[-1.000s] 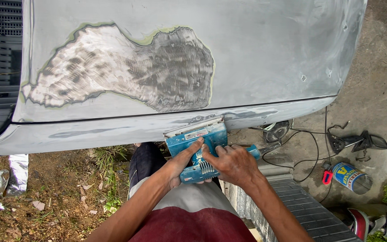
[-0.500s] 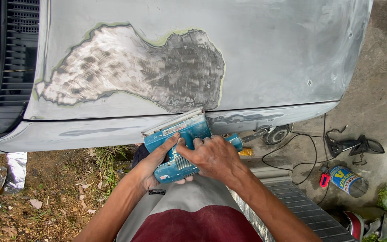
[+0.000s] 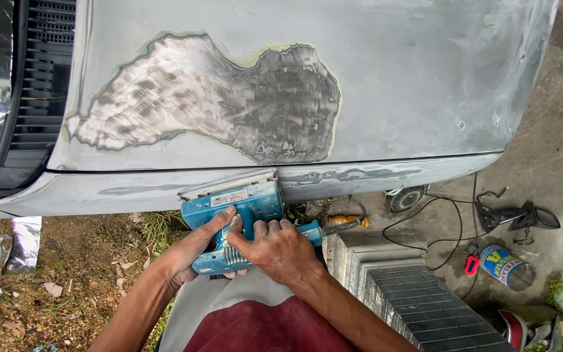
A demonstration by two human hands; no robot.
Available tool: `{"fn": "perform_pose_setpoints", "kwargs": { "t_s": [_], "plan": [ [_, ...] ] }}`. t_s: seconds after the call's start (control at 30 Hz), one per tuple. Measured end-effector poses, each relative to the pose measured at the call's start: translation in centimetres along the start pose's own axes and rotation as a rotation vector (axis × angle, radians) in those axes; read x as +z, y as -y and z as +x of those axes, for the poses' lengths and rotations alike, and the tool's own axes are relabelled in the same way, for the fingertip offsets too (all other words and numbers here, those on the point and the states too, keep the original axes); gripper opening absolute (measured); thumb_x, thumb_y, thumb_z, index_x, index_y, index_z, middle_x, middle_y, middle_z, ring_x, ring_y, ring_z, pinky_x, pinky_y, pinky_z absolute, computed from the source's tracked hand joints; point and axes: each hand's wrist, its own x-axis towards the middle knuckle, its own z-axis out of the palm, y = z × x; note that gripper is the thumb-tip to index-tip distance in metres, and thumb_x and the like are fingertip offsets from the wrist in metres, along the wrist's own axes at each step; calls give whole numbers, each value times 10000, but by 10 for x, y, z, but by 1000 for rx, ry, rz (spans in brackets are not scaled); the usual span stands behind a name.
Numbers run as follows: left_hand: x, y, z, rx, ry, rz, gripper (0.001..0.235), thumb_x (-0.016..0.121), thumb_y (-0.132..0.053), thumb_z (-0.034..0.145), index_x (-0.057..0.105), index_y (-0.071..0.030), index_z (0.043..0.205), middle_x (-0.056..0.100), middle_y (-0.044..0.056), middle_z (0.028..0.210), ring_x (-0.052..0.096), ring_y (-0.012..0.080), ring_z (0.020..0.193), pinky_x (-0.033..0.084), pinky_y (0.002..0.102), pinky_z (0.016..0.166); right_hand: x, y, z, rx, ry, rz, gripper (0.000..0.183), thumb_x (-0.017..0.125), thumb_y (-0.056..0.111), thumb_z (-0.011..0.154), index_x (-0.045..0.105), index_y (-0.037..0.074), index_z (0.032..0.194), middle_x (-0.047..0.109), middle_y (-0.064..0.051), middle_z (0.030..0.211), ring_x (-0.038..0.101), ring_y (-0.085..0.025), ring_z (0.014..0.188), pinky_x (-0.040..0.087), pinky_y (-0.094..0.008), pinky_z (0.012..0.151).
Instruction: The person uses a blue electric sander to smooth the surface of a car's front bumper. They move the sander back and forth across the bumper, focusing on a large area where the paint has been removed, revealing the underlying material.
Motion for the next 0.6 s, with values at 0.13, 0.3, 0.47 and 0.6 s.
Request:
{"fn": "perform_pose_setpoints", "kwargs": {
  "t_s": [0.13,0.3,0.47,0.6],
  "plan": [
    [12,10,26,69,74,-56,538,646,-570,845,683,-110,1120,753,230,906,727,416,684,581,438,484,6,-19,-14,-17,17,5,284,654,80,922,602,183,1182,464,11,597,459,-142,445,380,-308,429],
    [38,32,46,-48,80,-118,829,703,-590,737,520,-369,1515,385,151,1651,778,387,817,657,449,608,15,-28,-57,-57,145,84,316,634,44,909,603,153,1205,509,-8,598,493,-168,449,433,-330,405],
    [19,53,86,45,63,243,919,510,-716,747,462,-297,1563,276,24,1701,226,220,1582,422,427,1036,30,-12,-74,-57,99,41,249,618,73,943,632,166,1174,500,2,600,472,-140,460,416,-299,418],
    [6,46,54,62,34,221,999,526,-725,697,473,-237,1567,270,15,1718,195,183,1601,144,422,1290,21,3,-51,-53,66,17,266,645,44,929,626,177,1159,469,12,586,452,-137,457,389,-293,420]
  ]
}}
